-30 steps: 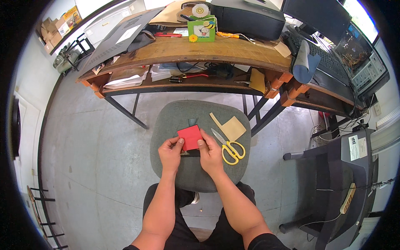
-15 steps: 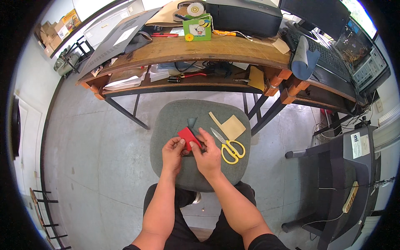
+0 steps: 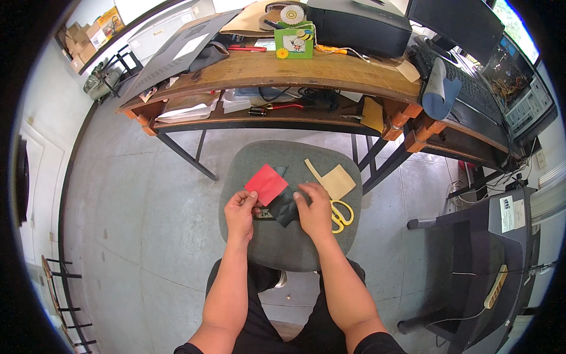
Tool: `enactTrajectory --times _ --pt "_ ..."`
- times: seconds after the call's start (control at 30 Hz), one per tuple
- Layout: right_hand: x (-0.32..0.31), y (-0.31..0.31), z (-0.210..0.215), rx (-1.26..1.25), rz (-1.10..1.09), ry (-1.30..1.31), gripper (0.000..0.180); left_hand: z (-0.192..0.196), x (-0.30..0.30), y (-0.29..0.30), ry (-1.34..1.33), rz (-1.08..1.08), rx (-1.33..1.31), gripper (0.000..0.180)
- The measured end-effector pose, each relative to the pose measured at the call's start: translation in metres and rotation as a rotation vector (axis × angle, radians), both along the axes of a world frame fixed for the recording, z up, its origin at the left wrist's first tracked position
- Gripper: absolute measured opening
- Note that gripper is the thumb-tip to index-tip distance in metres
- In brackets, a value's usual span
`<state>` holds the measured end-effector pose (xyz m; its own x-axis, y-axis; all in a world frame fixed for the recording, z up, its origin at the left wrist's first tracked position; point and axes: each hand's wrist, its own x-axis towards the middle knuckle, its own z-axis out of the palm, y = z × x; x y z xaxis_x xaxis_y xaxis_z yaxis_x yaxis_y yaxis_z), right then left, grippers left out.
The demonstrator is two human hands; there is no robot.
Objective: Using scissors to cut shapes out of colored leather pieces at a workbench.
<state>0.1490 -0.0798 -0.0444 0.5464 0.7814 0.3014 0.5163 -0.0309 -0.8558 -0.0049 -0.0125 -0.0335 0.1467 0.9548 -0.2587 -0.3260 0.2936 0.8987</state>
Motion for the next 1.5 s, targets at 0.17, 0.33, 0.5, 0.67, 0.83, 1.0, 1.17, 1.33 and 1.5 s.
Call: enactTrajectory --times 0.17,0.33,0.5,0.67,0.83,1.0,1.17,1.33,1.5 --pt "-0.004 -0.003 0.011 -0.054 0.13 0.817 0.022 -0.002 -0.001 0.0 0.029 -0.087 0.02 0.01" --pt "-0.007 -0.005 0.009 0.036 0.216 0.867 0.028 0.0 0.001 -0.003 0.032 -0.125 0.012 0.011" --pt "-0.007 -0.005 0.013 0.071 0.196 0.844 0.034 0.0 0.003 -0.006 -0.026 -0.283 -0.038 0.011" --pt "-0.002 -0.003 0.012 0.11 0.175 0.849 0.033 0.005 0.0 -0.006 -0.062 -0.388 -0.07 0.013" --pt "0.006 -0.006 0.016 -0.036 0.228 0.778 0.031 0.01 -0.005 -0.003 -0.26 -0.435 -0.186 0.022" --pt "0.012 -0.01 0.014 -0.111 0.234 0.457 0.034 0.004 -0.001 -0.008 -0.051 -0.464 -0.081 0.023" --pt "0.042 -0.036 0.001 -0.486 -0.015 -0.218 0.031 0.001 -0.004 -0.003 -0.086 -0.354 -0.062 0.021" --pt "0.039 -0.049 -0.005 -0.634 -0.007 -0.461 0.031 0.002 -0.008 -0.002 -0.151 -0.308 -0.043 0.021" --pt "0.039 -0.052 0.007 -0.812 0.011 -0.514 0.035 0.008 -0.008 -0.002 -0.184 -0.243 -0.058 0.019"
